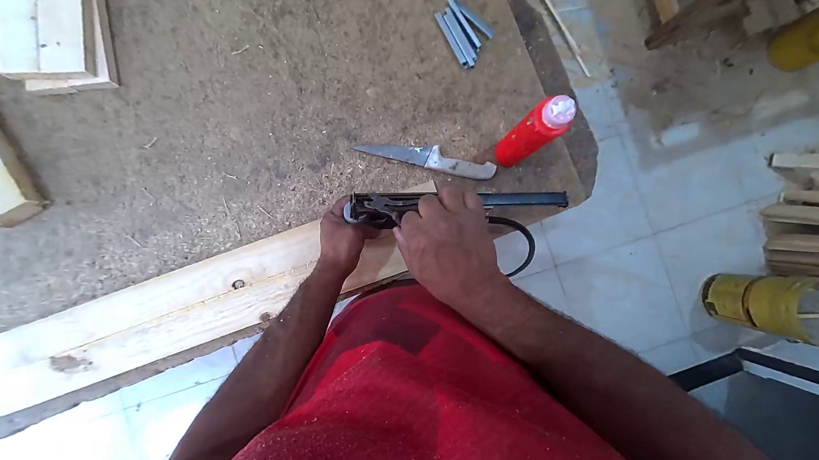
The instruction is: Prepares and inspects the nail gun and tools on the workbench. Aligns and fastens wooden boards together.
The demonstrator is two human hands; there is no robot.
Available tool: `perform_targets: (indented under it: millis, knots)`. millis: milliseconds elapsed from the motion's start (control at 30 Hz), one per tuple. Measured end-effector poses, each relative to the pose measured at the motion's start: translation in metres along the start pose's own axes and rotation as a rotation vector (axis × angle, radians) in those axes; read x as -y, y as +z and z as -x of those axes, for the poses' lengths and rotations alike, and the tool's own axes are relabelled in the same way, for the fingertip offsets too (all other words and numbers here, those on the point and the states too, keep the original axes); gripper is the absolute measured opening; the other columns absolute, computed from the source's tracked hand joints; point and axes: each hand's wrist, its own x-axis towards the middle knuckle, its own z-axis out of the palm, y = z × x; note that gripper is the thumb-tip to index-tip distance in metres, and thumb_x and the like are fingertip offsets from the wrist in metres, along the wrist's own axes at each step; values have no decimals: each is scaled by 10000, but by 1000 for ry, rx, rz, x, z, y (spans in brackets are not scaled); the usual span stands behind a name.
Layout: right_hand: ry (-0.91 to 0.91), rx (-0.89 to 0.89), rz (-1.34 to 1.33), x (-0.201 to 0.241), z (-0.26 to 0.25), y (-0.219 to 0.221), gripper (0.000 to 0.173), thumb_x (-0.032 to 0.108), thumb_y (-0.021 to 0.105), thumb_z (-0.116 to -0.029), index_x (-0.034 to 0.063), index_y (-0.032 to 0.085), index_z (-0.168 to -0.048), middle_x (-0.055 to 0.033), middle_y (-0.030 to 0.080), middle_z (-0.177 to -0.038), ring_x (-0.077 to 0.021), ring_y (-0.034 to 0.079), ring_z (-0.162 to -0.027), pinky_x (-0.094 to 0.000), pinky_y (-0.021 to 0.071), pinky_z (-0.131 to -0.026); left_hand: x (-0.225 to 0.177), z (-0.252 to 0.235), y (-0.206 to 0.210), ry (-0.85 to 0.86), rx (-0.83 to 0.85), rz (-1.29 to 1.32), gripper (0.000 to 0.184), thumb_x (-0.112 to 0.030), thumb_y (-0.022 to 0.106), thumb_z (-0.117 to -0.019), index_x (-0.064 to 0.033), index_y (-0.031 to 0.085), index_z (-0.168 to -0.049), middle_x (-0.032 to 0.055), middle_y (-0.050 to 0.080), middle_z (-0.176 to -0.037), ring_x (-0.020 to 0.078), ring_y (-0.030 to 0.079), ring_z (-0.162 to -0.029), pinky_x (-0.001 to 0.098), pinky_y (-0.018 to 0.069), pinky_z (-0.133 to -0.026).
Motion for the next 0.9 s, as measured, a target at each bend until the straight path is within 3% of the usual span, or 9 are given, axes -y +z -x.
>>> perform_targets:
  millis: [167,367,500,567,667,800,900]
  knots:
    - [-27,28,33,10,-6,-3,343,294,488,-1041,73,689,-873,-124,653,-914,-343,601,-996,-480,438,-850,1,1,1,25,11,22,462,162,704,-600,-28,688,-1020,76,753,-934,162,721,-830,371,619,-726]
    - [39,201,36,34,-7,-21,185,30,522,-965,-13,699,-994,-185,673,-945,-379,625,-987,-489,482,-800,-4,3,2,19,-10,-35,435,128,736,-616,-45,688,-1011,53,752,-906,138,723,-827,355,620,-752]
    - [36,384,68,48,-19,-40,207,-1,505,-985,-89,662,-1086,-258,663,-989,-430,643,-981,-510,513,-751,-17,8,4,30,-15,-207,330,32,738,-721,-73,691,-1030,-14,735,-885,53,698,-810,296,601,-768]
    - [6,415,57,45,-22,-43,188,14,507,-987,-78,661,-1043,-246,658,-939,-422,658,-914,-501,528,-682,-16,8,4,36,-20,-211,316,27,739,-733,-79,696,-1027,-9,739,-878,58,701,-799,299,602,-758]
    - [-27,315,-36,29,-18,-32,134,45,567,-957,-9,690,-961,-178,687,-875,-358,698,-831,-487,558,-709,-8,4,3,44,0,-74,408,82,726,-626,-57,697,-1009,45,755,-907,131,724,-833,359,619,-756]
    - [34,178,-232,13,-5,-3,337,291,544,-1033,45,677,-846,-118,649,-768,-299,694,-733,-456,565,-600,-1,-1,-1,5,7,-24,482,128,702,-566,-37,698,-1019,85,753,-930,176,726,-842,393,619,-734]
    - [114,111,-327,8,6,13,372,343,544,-1031,75,653,-797,-81,621,-728,-254,673,-699,-426,555,-591,0,-3,-2,-1,14,-15,479,158,709,-576,-16,696,-1023,116,755,-944,209,736,-850,427,632,-745]
